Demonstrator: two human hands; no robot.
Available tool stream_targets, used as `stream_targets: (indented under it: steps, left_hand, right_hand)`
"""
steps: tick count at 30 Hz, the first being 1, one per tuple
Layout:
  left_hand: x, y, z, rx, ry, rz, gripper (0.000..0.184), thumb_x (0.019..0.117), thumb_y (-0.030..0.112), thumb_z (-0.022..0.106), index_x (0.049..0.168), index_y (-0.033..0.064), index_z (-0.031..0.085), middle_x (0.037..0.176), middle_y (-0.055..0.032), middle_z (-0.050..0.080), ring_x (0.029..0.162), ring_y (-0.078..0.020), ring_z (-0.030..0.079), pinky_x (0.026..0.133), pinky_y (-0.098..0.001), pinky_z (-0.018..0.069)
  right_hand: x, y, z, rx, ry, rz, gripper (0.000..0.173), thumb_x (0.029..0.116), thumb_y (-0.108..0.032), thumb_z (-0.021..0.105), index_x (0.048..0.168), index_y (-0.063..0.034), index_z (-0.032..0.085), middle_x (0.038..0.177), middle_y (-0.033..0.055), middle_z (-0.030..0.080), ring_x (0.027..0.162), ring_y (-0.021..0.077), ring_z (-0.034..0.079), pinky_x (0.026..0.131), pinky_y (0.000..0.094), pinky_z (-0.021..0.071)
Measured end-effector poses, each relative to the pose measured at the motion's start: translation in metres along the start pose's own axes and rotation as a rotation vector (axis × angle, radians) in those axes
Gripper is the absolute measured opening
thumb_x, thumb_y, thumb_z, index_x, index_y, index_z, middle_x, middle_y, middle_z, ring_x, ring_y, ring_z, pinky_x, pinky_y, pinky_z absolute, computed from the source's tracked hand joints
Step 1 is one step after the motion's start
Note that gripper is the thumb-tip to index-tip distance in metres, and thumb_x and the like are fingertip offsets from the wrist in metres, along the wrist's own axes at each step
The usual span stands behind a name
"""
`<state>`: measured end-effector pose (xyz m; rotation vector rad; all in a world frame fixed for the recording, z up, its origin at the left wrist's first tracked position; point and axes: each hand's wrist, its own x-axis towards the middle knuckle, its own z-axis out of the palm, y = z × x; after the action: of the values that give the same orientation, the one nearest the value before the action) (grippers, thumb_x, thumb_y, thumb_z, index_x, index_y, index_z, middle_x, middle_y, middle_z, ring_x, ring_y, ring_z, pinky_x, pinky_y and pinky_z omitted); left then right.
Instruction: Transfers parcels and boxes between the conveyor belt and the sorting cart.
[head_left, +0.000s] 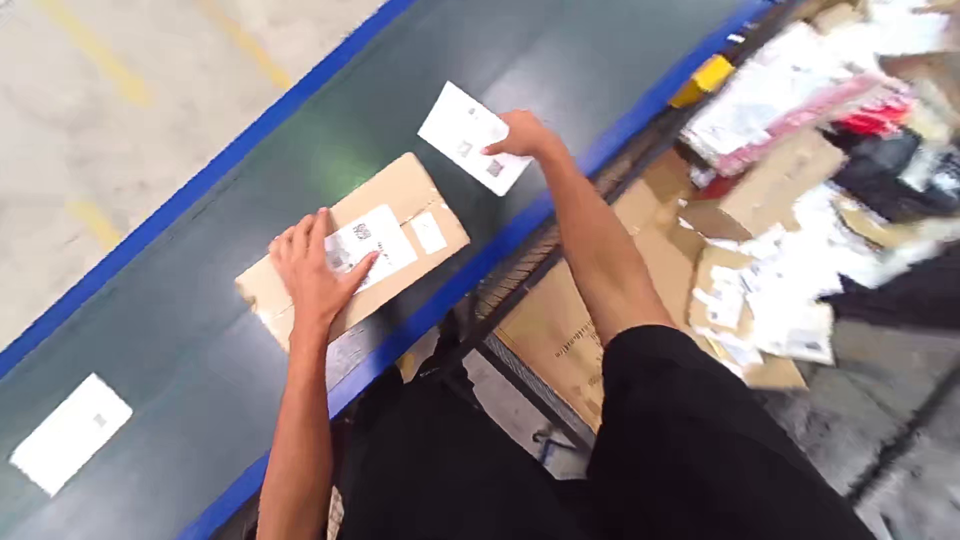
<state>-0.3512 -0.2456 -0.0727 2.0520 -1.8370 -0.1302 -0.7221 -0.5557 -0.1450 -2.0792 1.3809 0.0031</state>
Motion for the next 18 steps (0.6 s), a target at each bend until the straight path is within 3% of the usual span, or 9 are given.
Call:
stream_targets:
  steps: [2,5,7,8,10,12,14,16,18]
  left_hand:
    - [0.018,0.017,0.008,-0.024,-0.034,0.047,0.1,0.08,0.081,0.061,0.15,0.0098,0.051,0.144,-0.0205,0.057,0.134,-0.0421,0.051,0.115,-0.0624,0.0316]
    - [0.039,0.026,-0.006,-0.05,-0.216,0.006,0.098,0.0841,0.077,0.061,0.156,0.0122,0.043,0.148,-0.0229,0.053,0.137,-0.0437,0.049,0.114,-0.064,0.0349]
    - [0.047,0.015,-0.025,-0.029,-0.337,-0.061,0.096,0.084,0.077,0.061,0.153,0.0119,0.046,0.141,-0.0294,0.056,0.129,-0.0513,0.053,0.104,-0.073,0.0393]
    - [0.049,0.007,-0.031,-0.047,-0.377,-0.088,0.096,0.0836,0.075,0.063,0.151,0.0085,0.049,0.138,-0.0323,0.057,0.127,-0.053,0.055,0.102,-0.0739,0.0397]
    - [0.05,-0.012,-0.033,-0.162,-0.422,-0.125,0.092,0.0852,0.067,0.069,0.149,0.003,0.049,0.138,-0.0339,0.056,0.126,-0.0479,0.057,0.104,-0.0644,0.045]
    - [0.061,-0.023,-0.015,-0.392,-0.399,-0.138,0.084,0.0861,0.054,0.076,0.148,0.0031,0.049,0.139,-0.0269,0.057,0.122,-0.0317,0.062,0.103,-0.047,0.0525]
    - [0.076,-0.022,0.016,-0.684,-0.369,-0.165,0.077,0.0865,0.044,0.079,0.145,0.0037,0.047,0.13,-0.0142,0.062,0.111,-0.0149,0.066,0.096,-0.035,0.0566]
    - [0.099,-0.001,0.045,-0.976,-0.464,-0.241,0.08,0.0904,0.042,0.074,0.152,0.0101,0.034,0.133,-0.0046,0.062,0.111,-0.0117,0.067,0.097,-0.034,0.0584]
    - [0.113,0.024,0.059,-1.118,-0.539,-0.307,0.079,0.0897,0.043,0.074,0.151,0.0141,0.034,0.127,0.0001,0.066,0.109,-0.0121,0.069,0.096,-0.0344,0.0591]
  right_hand:
    - [-0.087,0.048,-0.016,0.256,0.16,0.085,0.048,0.0881,-0.036,0.08,0.123,-0.0038,0.068,0.112,0.0168,0.072,0.106,0.0289,0.069,0.098,0.0555,0.0521]
    - [-0.242,0.129,-0.038,0.482,0.419,0.407,0.055,0.0903,-0.031,0.078,0.136,-0.0071,0.06,0.121,0.0151,0.07,0.109,0.0246,0.069,0.099,0.051,0.0549]
    - [-0.35,0.186,-0.039,0.417,0.608,0.721,0.065,0.0874,-0.031,0.081,0.141,-0.0057,0.054,0.121,0.0221,0.067,0.108,0.0338,0.068,0.095,0.0569,0.055]
    - [-0.396,0.207,-0.037,0.315,0.67,0.908,0.076,0.0854,-0.032,0.083,0.147,-0.0031,0.047,0.127,0.0301,0.062,0.114,0.0449,0.063,0.097,0.0649,0.0503]
    - [-0.456,0.223,-0.031,0.161,0.703,1.163,0.102,0.0802,-0.039,0.085,0.157,0.0008,0.031,0.145,0.0395,0.044,0.13,0.0601,0.045,0.102,0.077,0.0368]
    - [-0.465,0.203,-0.016,0.224,0.704,1.124,0.103,0.0836,-0.046,0.081,0.158,0.0014,0.028,0.146,0.0373,0.044,0.131,0.0569,0.047,0.103,0.0745,0.0394]
    - [-0.427,0.147,0.017,0.473,0.616,0.924,0.087,0.0909,-0.051,0.074,0.155,-0.0057,0.036,0.139,0.0241,0.058,0.12,0.0411,0.062,0.099,0.0606,0.0516]
    - [-0.353,0.085,0.056,0.727,0.505,0.644,0.074,0.0956,-0.047,0.069,0.152,-0.007,0.042,0.137,0.016,0.062,0.116,0.0268,0.067,0.098,0.0476,0.0565]
    - [-0.284,0.012,0.092,0.932,0.463,0.396,0.076,0.0968,-0.044,0.067,0.153,-0.0021,0.038,0.148,0.0201,0.053,0.126,0.0273,0.062,0.105,0.0447,0.054]
